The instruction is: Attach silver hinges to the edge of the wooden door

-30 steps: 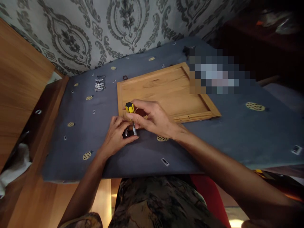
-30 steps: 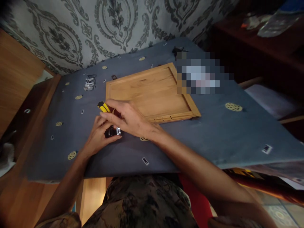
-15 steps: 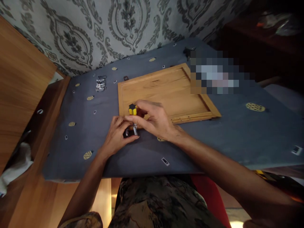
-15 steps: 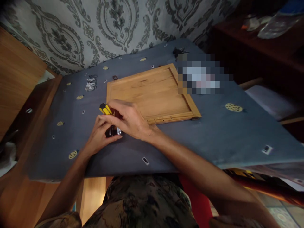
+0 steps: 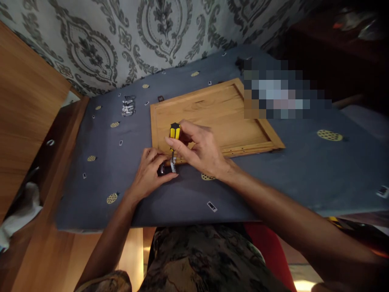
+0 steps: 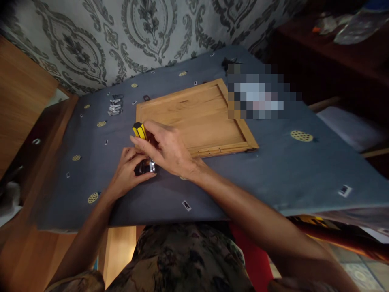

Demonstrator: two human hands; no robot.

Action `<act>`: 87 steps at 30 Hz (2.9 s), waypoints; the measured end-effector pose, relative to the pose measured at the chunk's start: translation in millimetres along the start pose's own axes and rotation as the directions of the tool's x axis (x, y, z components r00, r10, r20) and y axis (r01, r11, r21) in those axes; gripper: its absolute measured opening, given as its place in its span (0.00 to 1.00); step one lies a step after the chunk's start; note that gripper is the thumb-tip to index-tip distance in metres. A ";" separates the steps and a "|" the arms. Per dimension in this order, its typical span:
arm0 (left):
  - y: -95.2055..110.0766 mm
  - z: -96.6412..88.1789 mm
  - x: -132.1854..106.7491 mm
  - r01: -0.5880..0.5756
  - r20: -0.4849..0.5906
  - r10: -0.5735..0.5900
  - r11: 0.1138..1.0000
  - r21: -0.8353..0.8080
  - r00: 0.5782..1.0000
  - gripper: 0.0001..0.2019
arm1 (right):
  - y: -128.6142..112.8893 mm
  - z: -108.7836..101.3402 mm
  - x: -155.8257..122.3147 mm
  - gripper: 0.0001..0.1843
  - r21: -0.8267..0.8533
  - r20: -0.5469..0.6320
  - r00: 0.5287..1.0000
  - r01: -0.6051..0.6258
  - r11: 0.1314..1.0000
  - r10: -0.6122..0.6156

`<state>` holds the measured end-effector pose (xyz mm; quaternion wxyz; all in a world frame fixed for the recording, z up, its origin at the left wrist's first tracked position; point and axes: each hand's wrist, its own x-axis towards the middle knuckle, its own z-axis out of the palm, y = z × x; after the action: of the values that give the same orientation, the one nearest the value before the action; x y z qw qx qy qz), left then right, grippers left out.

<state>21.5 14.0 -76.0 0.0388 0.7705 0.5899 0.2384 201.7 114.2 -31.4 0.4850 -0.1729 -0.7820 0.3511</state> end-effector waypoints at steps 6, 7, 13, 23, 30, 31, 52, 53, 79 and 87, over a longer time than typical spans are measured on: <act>0.4 -0.2 0.1 -0.007 -0.008 0.007 1.000 0.000 1.000 0.19 | 1.5 1.3 -0.2 0.19 -0.002 0.017 1.000 0.006 1.000 -0.006; 0.5 -0.2 0.0 -0.007 -0.007 0.007 1.000 0.002 1.000 0.19 | 1.6 1.4 -0.2 0.19 -0.005 0.021 1.000 0.002 1.000 -0.002; 0.2 0.5 -0.5 0.006 0.005 -0.006 1.000 0.000 1.000 0.20 | 3.6 3.4 -1.2 0.20 -0.001 0.041 0.999 0.024 1.000 -0.024; -0.1 0.8 -0.4 0.005 0.019 -0.005 1.000 0.022 1.000 0.20 | 2.4 0.1 -0.2 0.20 0.006 0.110 0.990 0.087 0.996 -0.087; -0.2 2.5 -1.6 0.001 -0.013 0.000 1.000 0.029 1.000 0.22 | 2.4 -0.9 1.3 0.20 0.197 0.202 0.979 -0.080 0.977 0.039; -0.4 2.8 -1.8 0.003 -0.015 -0.003 1.000 0.030 1.000 0.22 | 2.2 -1.5 1.8 0.19 0.239 0.219 0.975 -0.091 0.967 0.038; -3.0 4.3 -2.5 0.004 -0.008 -0.004 1.000 0.019 1.000 0.24 | -0.9 1.6 -0.7 0.24 0.063 0.131 0.990 0.043 0.997 -0.051; -3.1 4.4 -2.6 0.004 -0.007 -0.004 1.000 0.018 1.000 0.24 | -0.6 1.8 -0.8 0.24 0.056 0.136 0.989 0.044 0.997 -0.051; -1.3 1.8 -0.8 -0.002 -0.003 0.002 1.000 0.020 1.000 0.19 | 0.9 0.8 0.0 0.19 -0.004 0.014 0.999 0.031 1.000 -0.031; 1.3 -0.5 -0.2 0.005 0.014 -0.005 1.000 0.025 1.000 0.20 | 1.4 0.2 -0.6 0.19 -0.012 -0.004 0.999 0.037 0.999 -0.037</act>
<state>22.5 13.4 -75.2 0.0338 0.7711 0.5946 0.2253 201.7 114.8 -32.8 0.4923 -0.1621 -0.7860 0.3370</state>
